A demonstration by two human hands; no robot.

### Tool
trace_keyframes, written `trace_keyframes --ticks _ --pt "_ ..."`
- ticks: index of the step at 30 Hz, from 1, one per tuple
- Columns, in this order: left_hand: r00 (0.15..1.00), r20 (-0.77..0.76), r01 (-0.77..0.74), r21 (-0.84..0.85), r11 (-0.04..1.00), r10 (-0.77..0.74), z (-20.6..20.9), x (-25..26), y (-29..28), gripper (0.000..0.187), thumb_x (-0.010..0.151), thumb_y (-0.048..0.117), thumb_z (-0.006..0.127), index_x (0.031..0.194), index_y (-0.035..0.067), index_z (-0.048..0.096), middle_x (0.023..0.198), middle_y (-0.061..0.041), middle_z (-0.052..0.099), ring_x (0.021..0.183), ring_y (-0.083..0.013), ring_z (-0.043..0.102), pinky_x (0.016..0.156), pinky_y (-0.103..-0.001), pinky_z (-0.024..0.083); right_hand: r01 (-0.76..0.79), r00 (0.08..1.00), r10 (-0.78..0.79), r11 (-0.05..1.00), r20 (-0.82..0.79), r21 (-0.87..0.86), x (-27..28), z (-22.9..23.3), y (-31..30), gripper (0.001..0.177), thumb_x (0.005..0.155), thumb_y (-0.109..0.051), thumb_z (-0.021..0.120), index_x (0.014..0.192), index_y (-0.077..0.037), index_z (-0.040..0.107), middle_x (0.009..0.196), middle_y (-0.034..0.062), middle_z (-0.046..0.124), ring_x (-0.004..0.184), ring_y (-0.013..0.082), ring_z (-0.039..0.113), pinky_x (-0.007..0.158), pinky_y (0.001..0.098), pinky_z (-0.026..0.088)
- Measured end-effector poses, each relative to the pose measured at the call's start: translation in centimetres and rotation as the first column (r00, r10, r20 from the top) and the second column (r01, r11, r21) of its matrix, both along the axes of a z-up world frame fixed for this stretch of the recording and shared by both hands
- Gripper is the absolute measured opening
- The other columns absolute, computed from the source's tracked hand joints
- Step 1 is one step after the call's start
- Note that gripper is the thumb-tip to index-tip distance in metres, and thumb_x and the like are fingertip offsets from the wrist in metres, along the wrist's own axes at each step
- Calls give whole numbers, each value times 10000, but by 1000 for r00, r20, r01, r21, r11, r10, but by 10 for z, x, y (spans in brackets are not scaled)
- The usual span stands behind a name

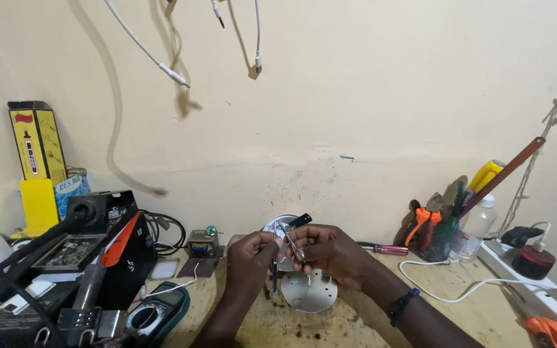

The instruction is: Soldering wires onto a circular circuit board, likely for an LED light assembly.

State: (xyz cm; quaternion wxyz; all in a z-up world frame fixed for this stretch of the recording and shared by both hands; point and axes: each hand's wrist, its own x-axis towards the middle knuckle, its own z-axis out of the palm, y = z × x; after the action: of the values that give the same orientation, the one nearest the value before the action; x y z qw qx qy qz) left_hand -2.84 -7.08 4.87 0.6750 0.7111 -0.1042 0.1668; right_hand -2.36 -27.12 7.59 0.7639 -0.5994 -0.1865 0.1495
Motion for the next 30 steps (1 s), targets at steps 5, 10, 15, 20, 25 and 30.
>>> trace_keyframes --ticks 5,10,15,20,25,30 --pt "1000 -24 4 19 1000 -4 0 0 0 230 939 183 756 762 51 822 605 -45 714 508 -145 571 495 -328 496 40 999 -40 999 5 -2 0 1 0 399 870 68 727 1263 130 699 1013 233 729 753 299 681 631 377 554" --pt "999 -36 17 5 1000 -17 -4 2 -1 212 922 184 754 776 50 831 609 -56 728 533 -147 596 524 -335 504 39 999 -40 999 7 22 2 -3 -1 422 851 94 709 1270 133 689 1043 251 714 758 305 658 610 381 525" --pt "997 -71 9 42 999 -6 4 -4 -1 219 917 209 747 785 58 835 627 -43 729 566 -144 600 559 -337 502 57 998 -58 998 25 14 3 -2 0 400 839 128 672 1237 132 715 990 234 720 738 283 648 591 367 497" --pt "994 -108 14 35 999 -10 3 -2 -1 215 917 224 746 813 59 837 631 -51 723 548 -147 583 522 -330 486 73 996 -72 997 53 -21 1 0 0 415 800 152 650 1201 121 753 951 215 744 710 253 646 562 336 450" --pt "998 -63 3 11 1000 -2 2 -2 -1 211 921 165 761 756 45 817 600 -49 725 493 -134 546 539 -343 474 131 990 -125 986 71 -99 2 1 -2 380 812 105 681 1184 96 758 967 201 757 702 256 642 595 374 446" --pt "994 -104 -13 -23 1000 11 8 -6 -1 214 912 176 764 762 34 821 610 -63 740 484 -142 542 515 -340 465 124 988 -112 985 107 -116 3 -1 -2 353 831 129 651 1159 76 770 944 180 766 650 223 606 561 352 372"
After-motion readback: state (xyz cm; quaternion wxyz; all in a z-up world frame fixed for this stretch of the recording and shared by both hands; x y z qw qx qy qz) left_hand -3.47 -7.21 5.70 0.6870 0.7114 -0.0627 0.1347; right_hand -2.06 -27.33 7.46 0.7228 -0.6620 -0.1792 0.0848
